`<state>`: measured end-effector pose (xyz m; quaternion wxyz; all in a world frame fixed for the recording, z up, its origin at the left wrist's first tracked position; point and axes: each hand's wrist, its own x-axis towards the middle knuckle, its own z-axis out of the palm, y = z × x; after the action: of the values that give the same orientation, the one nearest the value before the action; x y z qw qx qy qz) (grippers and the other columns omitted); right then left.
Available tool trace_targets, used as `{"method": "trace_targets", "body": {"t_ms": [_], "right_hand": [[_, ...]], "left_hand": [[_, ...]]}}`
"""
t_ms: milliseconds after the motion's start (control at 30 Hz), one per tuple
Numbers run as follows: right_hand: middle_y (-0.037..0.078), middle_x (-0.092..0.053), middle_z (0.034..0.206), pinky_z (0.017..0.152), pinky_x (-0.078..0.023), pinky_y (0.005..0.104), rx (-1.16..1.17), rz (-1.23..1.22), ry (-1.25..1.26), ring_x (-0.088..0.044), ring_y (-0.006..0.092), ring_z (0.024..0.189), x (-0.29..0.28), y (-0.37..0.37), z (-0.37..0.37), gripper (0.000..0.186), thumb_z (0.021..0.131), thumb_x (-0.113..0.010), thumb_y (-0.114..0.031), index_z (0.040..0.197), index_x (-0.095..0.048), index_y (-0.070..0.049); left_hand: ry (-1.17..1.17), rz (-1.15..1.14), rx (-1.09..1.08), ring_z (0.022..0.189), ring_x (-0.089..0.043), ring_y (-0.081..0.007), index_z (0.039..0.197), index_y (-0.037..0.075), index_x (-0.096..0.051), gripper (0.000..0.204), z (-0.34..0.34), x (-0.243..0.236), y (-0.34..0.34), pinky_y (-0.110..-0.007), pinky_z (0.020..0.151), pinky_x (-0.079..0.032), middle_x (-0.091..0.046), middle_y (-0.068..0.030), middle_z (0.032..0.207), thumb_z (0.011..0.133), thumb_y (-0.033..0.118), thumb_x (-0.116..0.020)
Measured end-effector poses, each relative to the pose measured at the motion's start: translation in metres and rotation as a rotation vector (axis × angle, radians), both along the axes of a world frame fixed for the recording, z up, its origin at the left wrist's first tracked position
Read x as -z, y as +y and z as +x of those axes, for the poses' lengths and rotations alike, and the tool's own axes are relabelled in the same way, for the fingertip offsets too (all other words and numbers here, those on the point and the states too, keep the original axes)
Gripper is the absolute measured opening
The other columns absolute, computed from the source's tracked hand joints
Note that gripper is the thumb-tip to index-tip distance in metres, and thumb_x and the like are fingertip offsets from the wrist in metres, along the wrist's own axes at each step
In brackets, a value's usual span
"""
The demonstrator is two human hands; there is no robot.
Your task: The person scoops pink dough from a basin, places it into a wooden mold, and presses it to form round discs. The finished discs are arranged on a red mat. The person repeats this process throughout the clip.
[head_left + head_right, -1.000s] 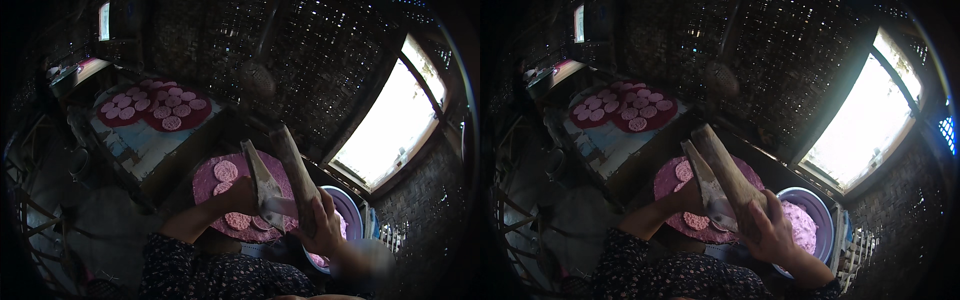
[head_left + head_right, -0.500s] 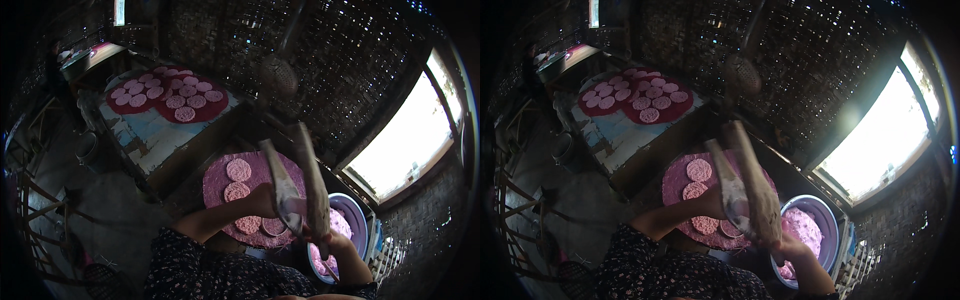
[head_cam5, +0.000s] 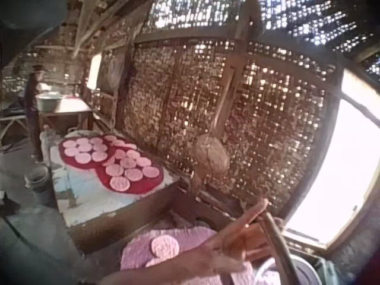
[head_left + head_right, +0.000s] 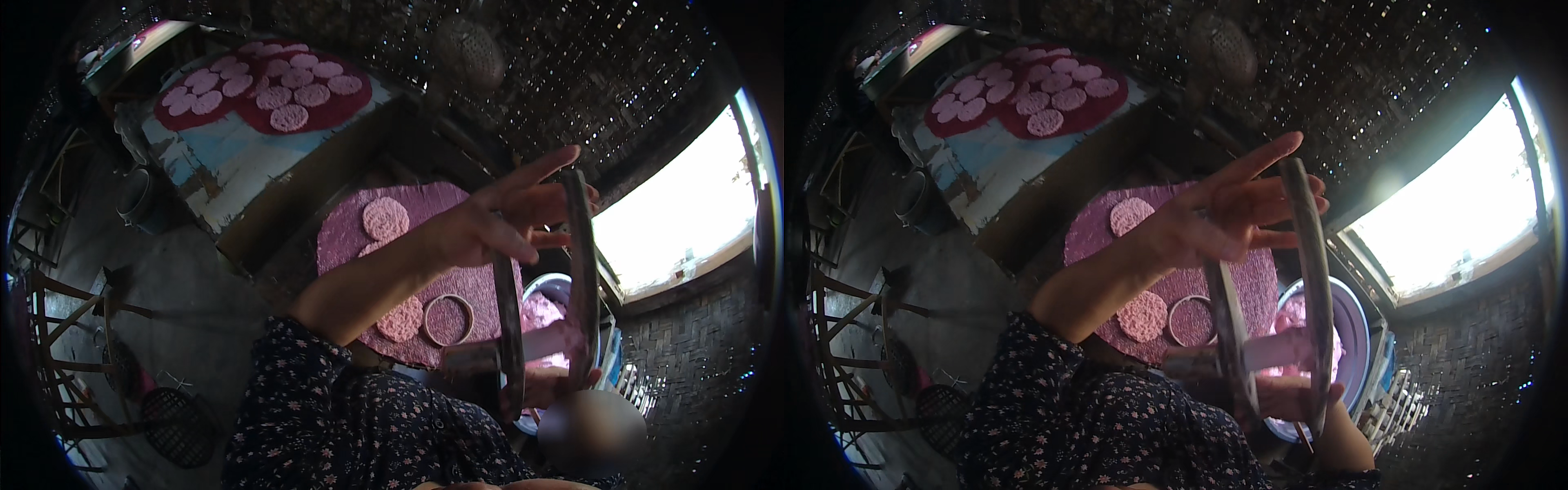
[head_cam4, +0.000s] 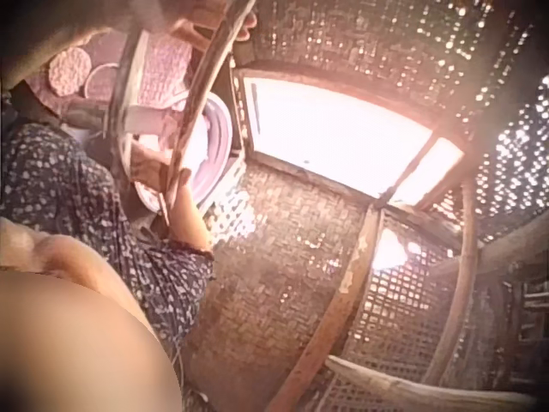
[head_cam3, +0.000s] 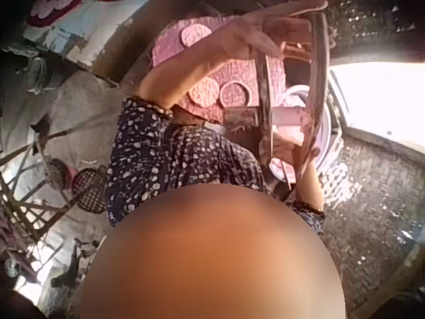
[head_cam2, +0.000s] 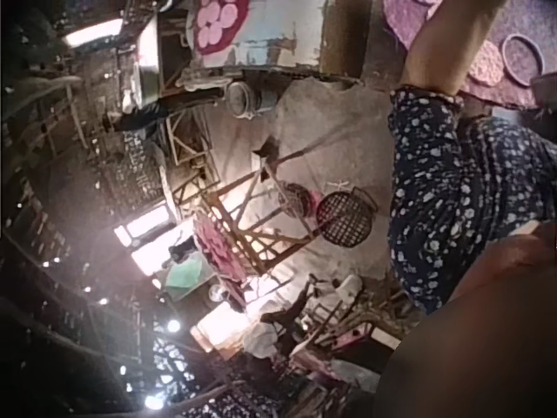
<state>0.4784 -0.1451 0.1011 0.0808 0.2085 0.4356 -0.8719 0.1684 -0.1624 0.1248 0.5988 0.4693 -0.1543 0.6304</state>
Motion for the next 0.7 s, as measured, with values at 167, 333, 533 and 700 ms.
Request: {"method": "trace_targets", "body": {"t_ms": [167,333,533,700], "right_hand": [[0.023,-0.048,0.125,0.096,-0.038,0.0460,-0.006,-0.006,-0.092,-0.051,0.0347,0.112,-0.002,0.003,0.002,0.122,0.062,-0.044,-0.088,0.141,-0.023,0.003],[0.025,-0.046,0.128,0.099,-0.037,0.0451,-0.050,0.052,-0.237,-0.051,0.0341,0.114,-0.008,0.011,-0.015,0.118,0.065,-0.050,-0.082,0.142,-0.022,0.004],[0.026,-0.047,0.128,0.097,-0.038,0.0460,-0.068,0.111,-0.321,-0.053,0.0356,0.112,-0.013,0.014,-0.017,0.111,0.068,-0.054,-0.076,0.140,-0.026,0.003],[0.025,-0.047,0.126,0.094,-0.041,0.0454,-0.035,0.099,-0.257,-0.053,0.0350,0.112,0.004,0.016,-0.015,0.099,0.075,-0.057,-0.065,0.141,-0.025,0.001]], "left_hand": [[-0.125,-0.282,-0.010,0.127,-0.043,-0.0265,0.138,0.020,-0.039,0.053,-0.001,0.061,0.028,-0.046,0.104,-0.036,-0.052,-0.0116,0.129,0.089,0.011,-0.053],[-0.399,-0.572,0.132,0.112,-0.054,-0.0281,0.109,0.016,-0.062,0.045,-0.002,0.107,0.039,-0.046,0.098,-0.040,-0.063,-0.0089,0.107,0.088,0.053,-0.048],[-0.481,-0.644,0.128,0.106,-0.056,-0.0276,0.100,0.017,-0.065,0.044,-0.001,0.131,0.029,-0.046,0.092,-0.044,-0.063,-0.0084,0.101,0.088,0.055,-0.047],[-0.482,-0.568,0.094,0.105,-0.055,-0.0288,0.099,0.017,-0.063,0.045,-0.018,0.133,0.022,-0.037,0.071,-0.051,-0.063,-0.0085,0.100,0.090,0.056,-0.042]]}}
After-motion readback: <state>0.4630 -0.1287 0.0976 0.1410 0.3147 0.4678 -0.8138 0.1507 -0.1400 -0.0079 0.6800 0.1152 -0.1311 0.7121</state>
